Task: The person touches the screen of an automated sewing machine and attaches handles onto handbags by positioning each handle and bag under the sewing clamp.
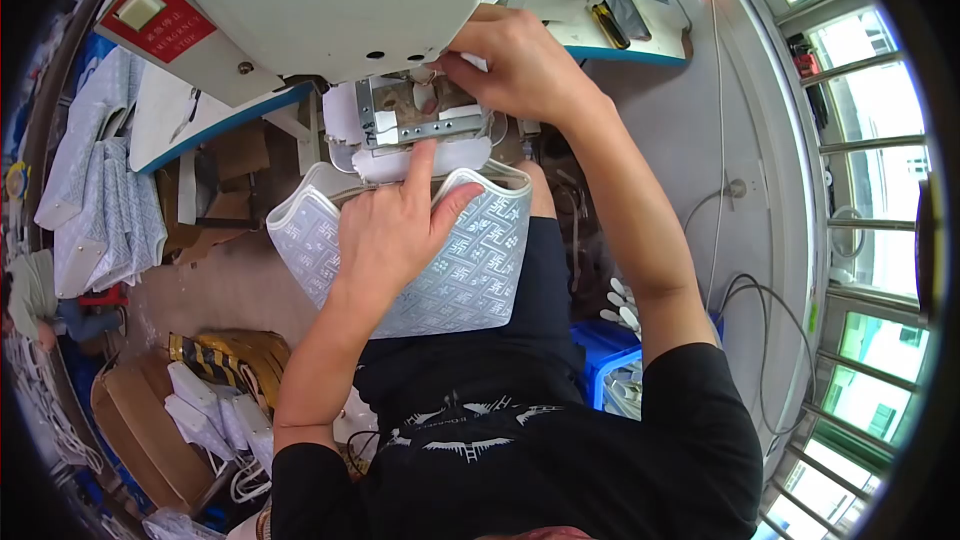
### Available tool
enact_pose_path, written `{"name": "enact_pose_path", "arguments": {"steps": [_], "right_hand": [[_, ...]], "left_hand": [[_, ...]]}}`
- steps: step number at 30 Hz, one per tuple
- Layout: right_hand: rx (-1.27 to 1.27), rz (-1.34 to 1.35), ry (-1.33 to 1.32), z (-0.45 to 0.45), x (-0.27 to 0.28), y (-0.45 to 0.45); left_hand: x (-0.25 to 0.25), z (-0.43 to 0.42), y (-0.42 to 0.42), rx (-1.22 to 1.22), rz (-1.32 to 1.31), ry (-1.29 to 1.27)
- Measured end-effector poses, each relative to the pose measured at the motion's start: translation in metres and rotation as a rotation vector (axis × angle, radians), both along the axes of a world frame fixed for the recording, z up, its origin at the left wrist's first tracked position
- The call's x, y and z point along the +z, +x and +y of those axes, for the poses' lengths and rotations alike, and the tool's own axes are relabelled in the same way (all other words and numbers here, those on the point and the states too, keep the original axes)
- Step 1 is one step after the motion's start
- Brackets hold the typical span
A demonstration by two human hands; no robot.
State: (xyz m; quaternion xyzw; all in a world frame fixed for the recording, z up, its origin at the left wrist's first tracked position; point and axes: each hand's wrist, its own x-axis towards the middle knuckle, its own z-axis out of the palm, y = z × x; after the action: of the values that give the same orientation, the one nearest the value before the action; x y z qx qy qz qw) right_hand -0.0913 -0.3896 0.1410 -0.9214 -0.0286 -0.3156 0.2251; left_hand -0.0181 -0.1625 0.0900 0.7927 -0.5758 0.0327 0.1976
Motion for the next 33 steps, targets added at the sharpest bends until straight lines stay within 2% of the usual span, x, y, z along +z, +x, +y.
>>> {"name": "enact_pose_path", "arguments": {"steps": [6, 10, 13, 14, 17, 18, 21, 26, 33], "right_hand": [[-0.032, -0.086, -0.097, 0.001, -0.006, 0.0], [-0.043, -0.048, -0.073, 0.006, -0.009, -0.004], [-0.245, -0.055, -0.054, 0.024, 0.008, -0.019], [-0.234, -0.063, -0.063, 0.028, 0.013, -0.02], [-0.17, 0.204, -0.34, 0.041, 0.019, -0.026], [-0.17, 0.202, -0.337, 0.045, 0.02, -0.026], [-0.275, 0.417, -0.521, 0.053, 0.024, -0.02], [-0.164, 0.601, -0.591, 0.045, 0.046, -0.013], [-0.162, 0.766, -0.392, 0.043, 0.052, -0.011]], "left_hand": [[-0.001, 0.003, 0.002, 0.01, 0.03, 0.018], [-0.003, 0.002, 0.0, 0.025, 0.062, 0.056], [0.001, 0.003, 0.001, 0.017, 0.054, 0.07], [0.003, 0.003, 0.002, 0.017, 0.053, 0.076], [0.007, 0.001, -0.001, 0.025, 0.095, 0.09], [0.007, 0.001, 0.0, 0.018, 0.116, 0.099], [0.007, 0.0, 0.004, -0.009, 0.142, 0.094], [0.016, 0.003, 0.004, -0.027, 0.152, 0.128], [0.018, 0.005, 0.001, -0.051, 0.189, 0.127]]}}
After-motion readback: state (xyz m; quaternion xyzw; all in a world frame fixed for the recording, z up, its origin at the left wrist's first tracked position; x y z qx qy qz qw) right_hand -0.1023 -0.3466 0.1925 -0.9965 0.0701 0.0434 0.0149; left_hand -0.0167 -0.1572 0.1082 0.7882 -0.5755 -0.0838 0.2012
